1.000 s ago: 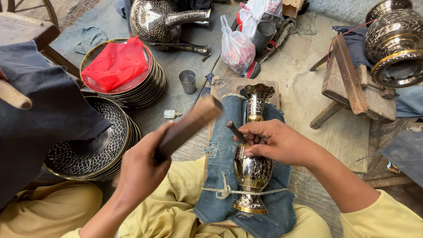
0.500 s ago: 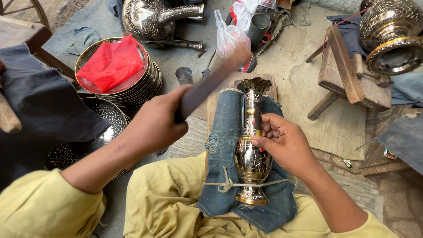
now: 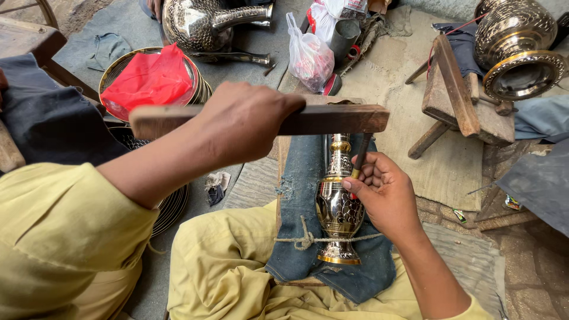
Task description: The person uses a wooden mallet and a metal punch to hammer decorative patterns into a metal vase. The vase is secured on a padded surface, and the person repeatedly strikes the punch to create a textured surface.
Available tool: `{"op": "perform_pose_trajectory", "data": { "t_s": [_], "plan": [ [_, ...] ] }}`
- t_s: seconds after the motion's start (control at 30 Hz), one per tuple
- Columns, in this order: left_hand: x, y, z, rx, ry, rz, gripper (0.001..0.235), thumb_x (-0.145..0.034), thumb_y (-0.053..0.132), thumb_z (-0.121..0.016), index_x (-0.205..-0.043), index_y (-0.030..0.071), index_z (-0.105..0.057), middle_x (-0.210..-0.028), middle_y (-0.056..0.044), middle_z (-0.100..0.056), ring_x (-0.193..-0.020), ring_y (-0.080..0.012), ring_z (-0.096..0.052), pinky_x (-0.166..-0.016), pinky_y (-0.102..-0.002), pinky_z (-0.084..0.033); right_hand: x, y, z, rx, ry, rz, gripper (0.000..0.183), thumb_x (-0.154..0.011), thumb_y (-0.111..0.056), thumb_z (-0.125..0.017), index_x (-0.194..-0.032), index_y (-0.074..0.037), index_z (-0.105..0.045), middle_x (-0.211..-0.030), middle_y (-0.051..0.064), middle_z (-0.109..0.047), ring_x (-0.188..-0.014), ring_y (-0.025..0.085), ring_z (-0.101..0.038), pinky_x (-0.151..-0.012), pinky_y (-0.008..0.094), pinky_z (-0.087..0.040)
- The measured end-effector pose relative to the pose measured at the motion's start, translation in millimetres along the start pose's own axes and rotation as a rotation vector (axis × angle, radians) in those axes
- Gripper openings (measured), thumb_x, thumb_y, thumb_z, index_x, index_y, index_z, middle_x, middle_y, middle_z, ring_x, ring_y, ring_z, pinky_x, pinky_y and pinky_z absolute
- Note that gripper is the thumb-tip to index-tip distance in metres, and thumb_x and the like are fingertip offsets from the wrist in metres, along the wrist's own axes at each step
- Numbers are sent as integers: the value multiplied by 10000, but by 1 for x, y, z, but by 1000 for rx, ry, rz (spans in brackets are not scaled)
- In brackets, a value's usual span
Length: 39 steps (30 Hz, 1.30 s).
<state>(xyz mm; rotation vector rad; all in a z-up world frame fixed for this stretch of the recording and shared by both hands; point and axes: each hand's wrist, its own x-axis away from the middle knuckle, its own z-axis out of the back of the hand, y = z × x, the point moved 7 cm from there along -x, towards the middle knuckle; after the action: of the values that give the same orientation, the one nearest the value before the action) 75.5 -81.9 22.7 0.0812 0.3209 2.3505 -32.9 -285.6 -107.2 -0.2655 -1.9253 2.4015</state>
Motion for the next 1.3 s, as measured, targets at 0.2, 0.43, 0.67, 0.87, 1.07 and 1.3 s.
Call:
{"op": "perform_pose_trajectory", "data": {
  "t_s": [0.2, 0.43, 0.67, 0.87, 1.07, 1.3],
  "plan": [
    [-12, 14, 3, -98, 3, -77, 270, -863, 41, -599, -1104, 145, -664, -886, -135, -725, -795, -371, -723, -691, -514, -548, 8, 6, 3, -86, 89, -72, 341, -850, 58, -745, -1155, 4, -603, -866, 44, -645, -744, 72, -612, -676, 223, -550],
    [-18, 21, 4, -118, 85, -165, 274, -870, 79, -613, -1106, 203, -679, -859, -130, -730, -817, -395, -710, -651, -539, -528, 26, 8, 8, -147, 248, 36, 320, -869, 73, -749, -1129, 12, -573, -917, 70, -661, -793, 96, -640, -697, 240, -590],
    [-29, 22, -33, -346, -172, -101, 133, -948, 195, -611, -1031, 209, -714, -887, -79, -746, -794, -292, -745, -649, -442, -577, 25, 18, 14, -329, 392, -8, 299, -879, 79, -734, -1077, -5, -527, -930, 104, -683, -817, 138, -690, -738, 277, -624],
    [-53, 57, -41, -647, -263, -217, 138, -924, 293, -677, -885, 198, -770, -908, -55, -754, -876, -243, -729, -698, -367, -545, 27, 14, 11, -265, 448, 4, 312, -895, 52, -744, -1057, -12, -485, -892, 119, -668, -778, 139, -693, -708, 277, -617],
    [-86, 108, 4, -120, 215, -357, 121, -910, 214, -657, -1013, 222, -719, -910, -39, -756, -808, -248, -748, -658, -432, -568, 32, 7, 7, -218, 485, 58, 367, -889, -19, -786, -1068, -33, -466, -875, 89, -638, -738, 123, -670, -704, 260, -608],
    [-81, 119, 13, -204, 178, -398, 152, -869, 188, -678, -1004, 217, -742, -908, -75, -750, -812, -287, -743, -667, -446, -578, 24, 10, 7, -181, 385, -13, 322, -879, -18, -795, -1032, -26, -512, -850, 87, -665, -718, 126, -664, -682, 263, -593]
  ]
}}
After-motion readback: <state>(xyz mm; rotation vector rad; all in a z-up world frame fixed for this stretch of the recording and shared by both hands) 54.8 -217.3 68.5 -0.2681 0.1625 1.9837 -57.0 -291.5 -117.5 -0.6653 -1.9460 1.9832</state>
